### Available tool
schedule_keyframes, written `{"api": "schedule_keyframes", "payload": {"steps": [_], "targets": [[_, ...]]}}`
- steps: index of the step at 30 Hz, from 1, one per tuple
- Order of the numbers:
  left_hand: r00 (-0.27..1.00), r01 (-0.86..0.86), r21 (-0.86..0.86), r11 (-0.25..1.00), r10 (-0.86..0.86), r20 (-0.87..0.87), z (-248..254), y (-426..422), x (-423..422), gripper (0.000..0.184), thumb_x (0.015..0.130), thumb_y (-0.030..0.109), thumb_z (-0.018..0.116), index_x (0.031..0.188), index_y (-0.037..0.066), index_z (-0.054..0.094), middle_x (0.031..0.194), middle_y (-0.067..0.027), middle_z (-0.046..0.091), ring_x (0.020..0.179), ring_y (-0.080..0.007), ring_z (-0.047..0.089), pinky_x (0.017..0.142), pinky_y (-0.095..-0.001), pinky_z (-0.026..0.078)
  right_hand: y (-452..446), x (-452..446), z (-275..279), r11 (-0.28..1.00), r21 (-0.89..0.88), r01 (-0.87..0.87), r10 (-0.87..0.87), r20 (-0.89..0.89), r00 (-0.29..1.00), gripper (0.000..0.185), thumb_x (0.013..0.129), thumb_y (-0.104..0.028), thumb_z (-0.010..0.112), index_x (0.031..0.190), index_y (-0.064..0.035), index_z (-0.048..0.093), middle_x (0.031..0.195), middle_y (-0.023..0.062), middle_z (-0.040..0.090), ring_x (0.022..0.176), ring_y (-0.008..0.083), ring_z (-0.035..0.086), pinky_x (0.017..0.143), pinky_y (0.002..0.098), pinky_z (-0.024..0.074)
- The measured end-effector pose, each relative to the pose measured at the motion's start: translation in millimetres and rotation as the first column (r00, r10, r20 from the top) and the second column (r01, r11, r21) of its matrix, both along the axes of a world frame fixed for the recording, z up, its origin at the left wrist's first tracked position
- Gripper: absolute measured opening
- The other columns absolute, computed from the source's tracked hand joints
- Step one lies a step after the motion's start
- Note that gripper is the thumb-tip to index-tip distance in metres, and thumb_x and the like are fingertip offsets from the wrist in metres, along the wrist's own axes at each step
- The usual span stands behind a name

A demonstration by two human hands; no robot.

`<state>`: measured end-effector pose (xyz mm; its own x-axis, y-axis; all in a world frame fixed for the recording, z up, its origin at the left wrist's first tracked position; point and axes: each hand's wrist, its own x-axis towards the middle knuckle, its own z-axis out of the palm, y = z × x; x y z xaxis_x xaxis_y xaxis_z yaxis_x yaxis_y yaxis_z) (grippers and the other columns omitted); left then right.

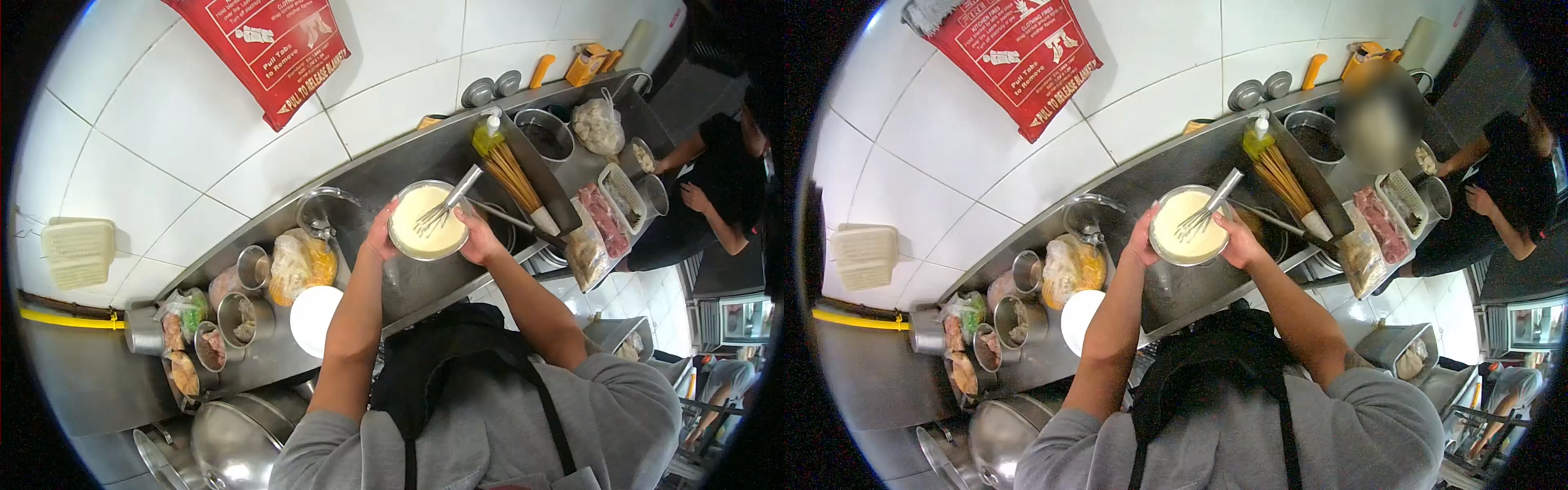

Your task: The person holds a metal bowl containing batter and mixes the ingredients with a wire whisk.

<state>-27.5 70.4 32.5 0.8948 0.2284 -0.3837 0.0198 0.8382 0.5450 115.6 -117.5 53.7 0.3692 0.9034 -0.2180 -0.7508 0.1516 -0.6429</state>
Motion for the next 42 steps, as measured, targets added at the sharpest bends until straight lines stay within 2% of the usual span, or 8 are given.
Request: {"api": "schedule_keyframes", "payload": {"steps": [2, 5, 10, 17, 30, 37, 41, 42], "targets": [[1.0, -0.029, -0.013, 0.999, 0.029, -0.011, -8, -13, -3, 0.055, 0.102, 0.047, 0.05, 0.134, 0.003, 0.058, 0.132, -0.0131, 0.064, 0.12, -0.0256, 0.062, 0.105, -0.0412, 0.048, -1, 20, -15, 0.995, -0.059, -0.076, 0.074, -0.033, 0.997, 0.059, 0.099, -0.033, 0.063, 0.147, -0.007, 0.04, 0.136, 0.0107, 0.057, 0.126, 0.0244, 0.055, 0.108, 0.0375, 0.0428], [0.993, -0.107, -0.056, 0.993, 0.104, -0.061, -15, -35, -5, 0.053, 0.102, 0.042, 0.05, 0.136, 0.002, 0.056, 0.134, -0.0136, 0.063, 0.122, -0.0255, 0.062, 0.106, -0.041, 0.048, -2, 35, 11, 0.935, -0.323, 0.148, 0.017, 0.457, 0.889, 0.054, 0.1, -0.036, 0.061, 0.141, -0.0041, 0.047, 0.129, 0.0108, 0.06, 0.118, 0.0197, 0.059, 0.101, 0.0332, 0.0455], [0.984, -0.178, -0.103, 0.979, 0.177, -0.022, -1, -71, -11, 0.056, 0.104, 0.043, 0.046, 0.141, 0.002, 0.05, 0.139, -0.0149, 0.059, 0.125, -0.0284, 0.059, 0.109, -0.0429, 0.045, 20, 48, 33, 0.848, -0.414, 0.33, 0.11, 0.747, 0.655, 0.023, 0.087, -0.021, 0.071, 0.092, 0.0003, 0.065, 0.083, 0.0069, 0.066, 0.078, 0.0159, 0.061, 0.072, 0.0298, 0.0478], [0.959, -0.262, -0.135, 0.956, 0.273, 0.076, 12, -88, -11, 0.061, 0.106, 0.05, 0.037, 0.146, 0.005, 0.044, 0.144, -0.0151, 0.054, 0.129, -0.0314, 0.056, 0.11, -0.0466, 0.043, -2, 5, 94, 0.989, 0.016, 0.146, -0.13, 0.554, 0.822, 0.015, 0.075, 0.009, 0.057, 0.083, -0.0028, 0.052, 0.083, 0.0084, 0.06, 0.076, 0.0147, 0.056, 0.07, 0.03, 0.0443], [0.905, -0.363, -0.179, 0.914, 0.392, 0.165, 34, -112, -2, 0.061, 0.106, 0.054, 0.03, 0.144, 0.009, 0.047, 0.139, -0.0125, 0.057, 0.129, -0.0293, 0.055, 0.111, -0.0468, 0.042, 18, -78, 114, 0.877, 0.125, 0.464, -0.423, 0.657, 0.624, 0.02, 0.091, -0.006, 0.068, 0.076, -0.0032, 0.055, 0.067, 0.0009, 0.053, 0.061, 0.0078, 0.049, 0.06, 0.0254, 0.0394], [0.878, -0.437, -0.174, 0.882, 0.461, 0.131, 42, -121, 0, 0.061, 0.107, 0.053, 0.029, 0.143, 0.007, 0.048, 0.139, -0.0132, 0.057, 0.129, -0.0295, 0.055, 0.111, -0.0456, 0.042, 19, -79, 118, 0.855, 0.073, 0.514, -0.486, 0.462, 0.742, 0.02, 0.092, -0.005, 0.066, 0.076, -0.0041, 0.055, 0.067, 0.0017, 0.053, 0.062, 0.0084, 0.049, 0.06, 0.0261, 0.0394], [0.867, -0.455, -0.17, 0.874, 0.478, 0.141, 44, -113, 2, 0.061, 0.107, 0.052, 0.029, 0.142, 0.006, 0.048, 0.138, -0.0135, 0.057, 0.128, -0.0287, 0.055, 0.11, -0.0454, 0.043, 1, -80, 109, 0.88, 0.178, 0.44, -0.427, 0.701, 0.571, 0.016, 0.093, -0.003, 0.064, 0.08, -0.0038, 0.054, 0.068, 0.0016, 0.054, 0.063, 0.0083, 0.048, 0.06, 0.0262, 0.039], [0.868, -0.448, -0.176, 0.877, 0.473, 0.148, 42, -116, 0, 0.061, 0.107, 0.052, 0.029, 0.141, 0.006, 0.048, 0.138, -0.0136, 0.057, 0.127, -0.0286, 0.056, 0.109, -0.0455, 0.043, 7, -80, 110, 0.879, 0.091, 0.468, -0.443, 0.519, 0.731, 0.016, 0.092, -0.003, 0.064, 0.08, -0.0031, 0.054, 0.068, 0.0018, 0.054, 0.063, 0.0082, 0.049, 0.06, 0.0264, 0.0395]]}}
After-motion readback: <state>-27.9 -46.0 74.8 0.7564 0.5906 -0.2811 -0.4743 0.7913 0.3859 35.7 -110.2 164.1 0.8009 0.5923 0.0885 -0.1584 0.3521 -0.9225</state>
